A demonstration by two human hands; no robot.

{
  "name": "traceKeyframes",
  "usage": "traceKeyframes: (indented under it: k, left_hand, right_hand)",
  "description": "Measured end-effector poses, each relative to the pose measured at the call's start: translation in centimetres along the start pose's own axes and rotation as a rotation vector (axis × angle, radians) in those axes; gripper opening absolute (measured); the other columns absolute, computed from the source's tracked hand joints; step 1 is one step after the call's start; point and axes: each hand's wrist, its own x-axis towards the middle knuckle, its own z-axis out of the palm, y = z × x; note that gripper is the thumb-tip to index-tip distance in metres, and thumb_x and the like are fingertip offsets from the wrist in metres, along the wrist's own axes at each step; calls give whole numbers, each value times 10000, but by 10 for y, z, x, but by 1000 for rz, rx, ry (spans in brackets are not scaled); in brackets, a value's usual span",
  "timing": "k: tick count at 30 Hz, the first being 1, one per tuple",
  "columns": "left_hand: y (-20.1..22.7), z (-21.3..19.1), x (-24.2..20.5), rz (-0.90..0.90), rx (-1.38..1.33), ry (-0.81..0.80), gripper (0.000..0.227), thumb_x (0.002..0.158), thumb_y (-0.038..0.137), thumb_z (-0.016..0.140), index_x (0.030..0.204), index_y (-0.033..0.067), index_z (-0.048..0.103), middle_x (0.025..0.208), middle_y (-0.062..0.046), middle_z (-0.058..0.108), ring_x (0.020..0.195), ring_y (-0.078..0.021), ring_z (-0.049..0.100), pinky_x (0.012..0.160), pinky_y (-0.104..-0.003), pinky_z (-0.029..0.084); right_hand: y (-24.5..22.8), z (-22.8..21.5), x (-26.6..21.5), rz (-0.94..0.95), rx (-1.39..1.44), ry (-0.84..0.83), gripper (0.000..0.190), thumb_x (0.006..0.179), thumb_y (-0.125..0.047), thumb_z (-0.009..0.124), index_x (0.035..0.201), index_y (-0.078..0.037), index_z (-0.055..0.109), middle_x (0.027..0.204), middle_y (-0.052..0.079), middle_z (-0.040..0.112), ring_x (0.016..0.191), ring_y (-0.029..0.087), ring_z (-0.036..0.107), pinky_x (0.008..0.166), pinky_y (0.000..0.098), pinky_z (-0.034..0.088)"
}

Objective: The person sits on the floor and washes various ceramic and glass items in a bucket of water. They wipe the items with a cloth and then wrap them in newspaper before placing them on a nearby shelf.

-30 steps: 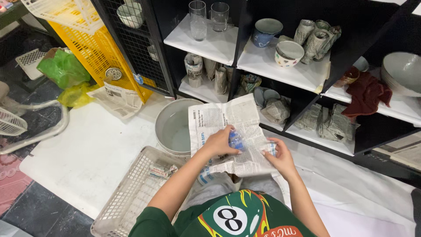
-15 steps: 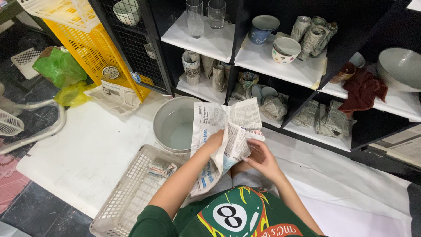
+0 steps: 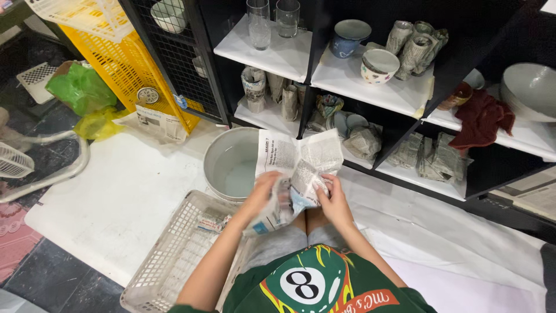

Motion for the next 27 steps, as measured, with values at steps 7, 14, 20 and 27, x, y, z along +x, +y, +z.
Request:
traceKeyframes:
  k: [7, 14, 20, 27]
  left_hand:
    - [-70, -31, -89, -440, -177, 455, 377, 958, 141, 620, 1311, 16, 574, 1259, -131, 673, 1152, -251, 655, 931, -391, 546]
    - [-29, -25, -112, -478, -215, -208, 630, 708, 188, 844, 1284, 19, 650, 1156, -116, 757, 1058, -219, 717, 946, -364, 575]
    - [52, 5, -29, -88, -397, -74, 917, 721, 164, 885, 1505, 73, 417, 1431, -135, 583, 1299, -222, 559, 1068, -355, 471]
    - [53, 39, 38, -143, -18, 90, 365, 939, 241, 798, 1265, 140, 667, 1131, -115, 767, 1008, -282, 754, 853, -370, 583]
  right_hand:
    - [38, 15, 7, -57, 169, 70, 344, 1030, -129, 605, 1341, -44, 485, 1045, 159, 726, 779, 125, 570, 661, 234, 465]
    - [63, 30, 21, -238, 401, 87, 331, 1041, -88, 563, 1338, -37, 426, 1139, 140, 678, 943, 77, 649, 744, 199, 520]
    - [56, 27, 17, -176, 280, 113, 404, 1013, -74, 599, 1358, -41, 393, 1064, 141, 698, 763, 86, 601, 610, 207, 463]
    - [68, 14, 12, -102, 327, -6, 390, 1000, -58, 594, 1331, -38, 388, 1007, 148, 726, 799, 97, 639, 655, 220, 495]
